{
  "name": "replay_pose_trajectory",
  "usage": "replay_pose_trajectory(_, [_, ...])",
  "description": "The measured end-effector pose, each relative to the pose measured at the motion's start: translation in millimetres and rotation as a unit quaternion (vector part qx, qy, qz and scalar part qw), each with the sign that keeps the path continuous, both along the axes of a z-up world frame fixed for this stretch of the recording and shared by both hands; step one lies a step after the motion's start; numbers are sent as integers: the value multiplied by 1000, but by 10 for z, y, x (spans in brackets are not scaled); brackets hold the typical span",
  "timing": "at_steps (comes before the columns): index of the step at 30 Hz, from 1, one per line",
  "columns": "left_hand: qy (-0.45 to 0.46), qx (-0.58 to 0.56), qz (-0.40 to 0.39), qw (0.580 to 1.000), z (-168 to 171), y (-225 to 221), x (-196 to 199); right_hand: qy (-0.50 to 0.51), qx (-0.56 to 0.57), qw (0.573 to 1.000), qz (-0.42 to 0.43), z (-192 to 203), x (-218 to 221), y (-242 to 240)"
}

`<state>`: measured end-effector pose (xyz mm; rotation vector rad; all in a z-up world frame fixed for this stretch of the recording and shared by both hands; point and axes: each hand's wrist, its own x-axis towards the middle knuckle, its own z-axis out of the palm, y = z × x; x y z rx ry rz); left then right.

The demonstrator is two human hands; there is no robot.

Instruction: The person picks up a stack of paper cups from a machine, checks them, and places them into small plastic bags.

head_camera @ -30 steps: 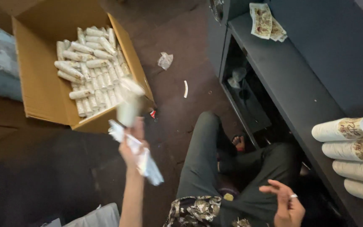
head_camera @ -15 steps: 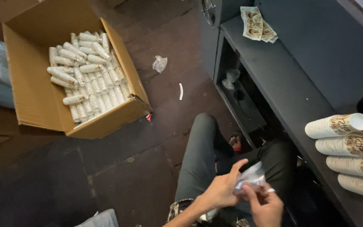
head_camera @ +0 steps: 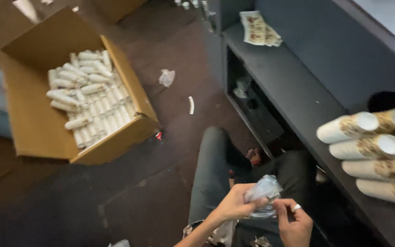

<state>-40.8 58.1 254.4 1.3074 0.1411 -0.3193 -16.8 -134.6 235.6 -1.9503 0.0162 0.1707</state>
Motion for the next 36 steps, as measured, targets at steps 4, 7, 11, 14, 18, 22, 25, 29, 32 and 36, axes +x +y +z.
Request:
replay_pose_trajectory(4, [47, -80, -103, 990, -572, -92, -46, 139, 325, 933, 68, -450, -184, -357])
replay_pose_trajectory(7, [-107, -17, -54, 993, -576, -248, 44, 286, 710, 639, 71, -237, -230, -202])
replay_pose_trajectory(11, [136, -178, -3, 975, -989, -369, 71, 124, 283, 951, -5, 435, -44, 139])
replay_pose_trajectory(14, [150, -131, 63, 978, -1208, -386, -49, -44, 92, 994, 25, 601, 54, 197])
replay_pose_trajectory(18, [202, -181, 142, 952, -594, -253, -44, -71, -74, 995, -3, 240, 22, 42])
replay_pose_trajectory(22, [201, -286, 157, 924, -476, -180, 27, -31, 59, 997, -23, 0, -3, -160])
replay_pose_trajectory(25, [189, -53, 62, 979, -372, -251, 82, 65, 212, 975, -18, 306, 43, -49])
replay_pose_trajectory(29, [134, -75, 63, 986, -375, -413, 78, -37, 95, 995, 22, 609, 31, 83])
replay_pose_trajectory(32, [118, -79, 80, 987, -242, -382, 90, 3, -9, 1000, 4, 492, 31, 8])
replay_pose_trajectory(36, [123, -222, -9, 967, -576, -299, 4, 83, 169, 982, -6, 286, 37, -181])
